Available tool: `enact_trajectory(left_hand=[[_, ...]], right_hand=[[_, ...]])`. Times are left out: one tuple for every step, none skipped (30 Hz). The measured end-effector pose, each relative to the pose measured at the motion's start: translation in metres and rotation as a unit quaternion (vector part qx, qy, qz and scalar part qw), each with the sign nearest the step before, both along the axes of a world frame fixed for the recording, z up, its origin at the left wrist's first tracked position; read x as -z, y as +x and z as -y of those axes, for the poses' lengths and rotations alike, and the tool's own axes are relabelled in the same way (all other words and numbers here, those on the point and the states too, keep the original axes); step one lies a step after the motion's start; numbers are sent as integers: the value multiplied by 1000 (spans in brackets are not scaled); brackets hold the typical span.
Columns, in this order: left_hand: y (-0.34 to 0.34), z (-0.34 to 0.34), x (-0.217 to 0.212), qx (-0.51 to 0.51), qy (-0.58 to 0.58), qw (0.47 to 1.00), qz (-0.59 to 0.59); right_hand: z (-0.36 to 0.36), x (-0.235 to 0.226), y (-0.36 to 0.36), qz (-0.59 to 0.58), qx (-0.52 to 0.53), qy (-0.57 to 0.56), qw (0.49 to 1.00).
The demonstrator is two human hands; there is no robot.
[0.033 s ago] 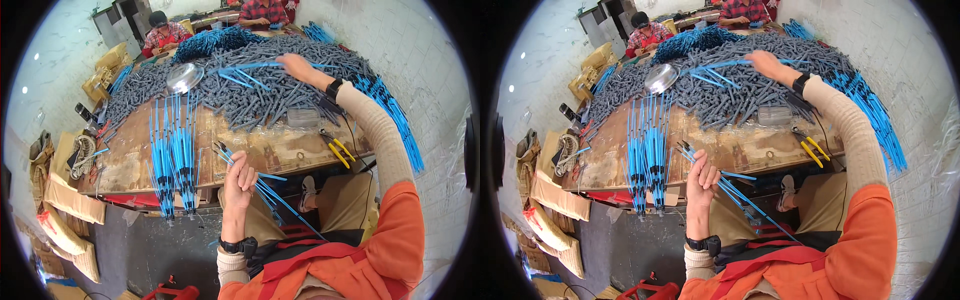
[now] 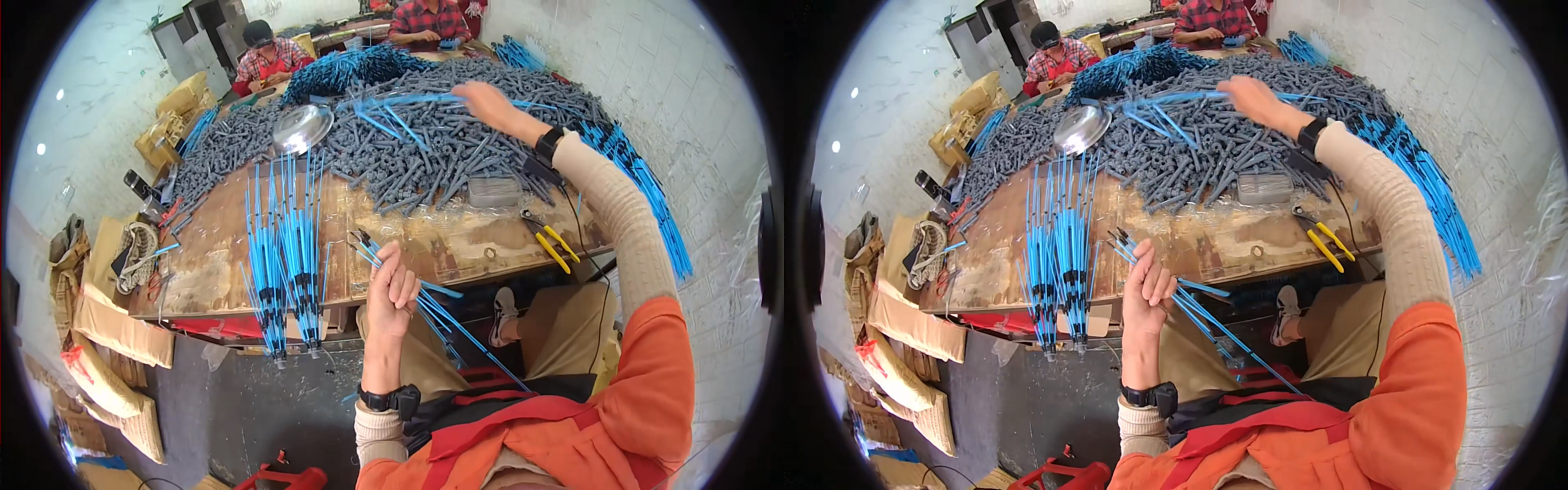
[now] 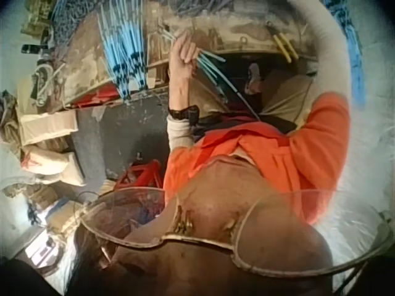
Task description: Assembling bundles of blue plastic tubes and securing them with fasteners.
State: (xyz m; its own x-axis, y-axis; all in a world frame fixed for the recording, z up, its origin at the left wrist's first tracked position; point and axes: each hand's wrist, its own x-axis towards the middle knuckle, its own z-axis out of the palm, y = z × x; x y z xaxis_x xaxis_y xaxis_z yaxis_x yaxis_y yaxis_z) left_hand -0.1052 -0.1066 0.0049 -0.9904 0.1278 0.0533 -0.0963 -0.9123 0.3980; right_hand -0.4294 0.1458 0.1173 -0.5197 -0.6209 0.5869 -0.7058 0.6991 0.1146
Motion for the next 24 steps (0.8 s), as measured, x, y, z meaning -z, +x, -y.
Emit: enact_trajectory(left_hand=[[-4, 1, 2, 1, 6, 1000, -9], [-7, 1, 0, 4, 12, 1000, -18], [-9, 2, -6, 6, 8, 1000, -20], [-13, 2, -15, -34, -13, 999, 17], [-17, 0, -24, -73, -34, 995, 54], [-20, -4, -33, -107, -54, 989, 87], [-23, -3, -33, -102, -57, 990, 80], [-26, 3, -27, -112, -50, 992, 37], [-30, 5, -23, -118, -41, 992, -6], [-31, 5, -18, -124, -32, 991, -48], [-30, -4, -26, -115, -35, 991, -53], [-24, -19, -37, -134, -68, 988, -38], [-18, -33, -49, -156, -102, 982, -22], [-7, -44, -60, -184, -136, 974, -3], [0, -58, -68, -180, -140, 974, 6], [4, -73, -77, -199, -184, 962, -39], [9, -83, -85, -219, -225, 946, -86], [11, -91, -91, -221, -228, 945, -76], [11, -98, -97, -252, -249, 928, -113], [11, -101, -101, -288, -272, 907, -147], [12, -101, -102, -299, -275, 903, -138], [11, -102, -101, -297, -296, 897, -142], [12, -102, -101, -294, -318, 889, -146], [13, -102, -100, -287, -341, 882, -152]], right_hand=[[-7, -16, 8, -48, -19, -38, 998], [-15, -29, 20, -53, -15, -41, 998], [-21, -36, 37, -32, -14, -53, 998], [-30, -45, 57, -14, -12, -63, 998], [-40, -52, 78, 4, -9, -73, 997], [-54, -61, 105, -4, 1, -75, 997], [-63, -66, 136, 14, 21, -91, 996], [-68, -68, 165, 33, 37, -108, 993], [-77, -72, 194, 43, 44, -113, 992], [-86, -70, 219, 53, 49, -117, 990], [-99, -63, 238, 49, 58, -122, 990], [-113, -54, 256, 30, 75, -120, 990], [-123, -45, 272, 14, 90, -117, 989], [-123, -42, 289, 18, 91, -119, 989], [-123, -42, 308, 42, 172, -78, 981], [-123, -43, 324, 68, 248, -33, 966], [-123, -40, 339, 89, 319, 14, 943], [-127, -30, 350, 99, 314, 17, 944], [-136, -20, 358, 60, 304, 15, 951], [-143, -10, 361, 22, 287, 12, 958], [-148, -3, 366, -17, 268, 8, 963], [-153, 3, 371, -12, 256, 11, 967], [-157, 9, 377, -29, 252, 15, 967], [-161, 14, 384, -44, 252, 15, 966]])
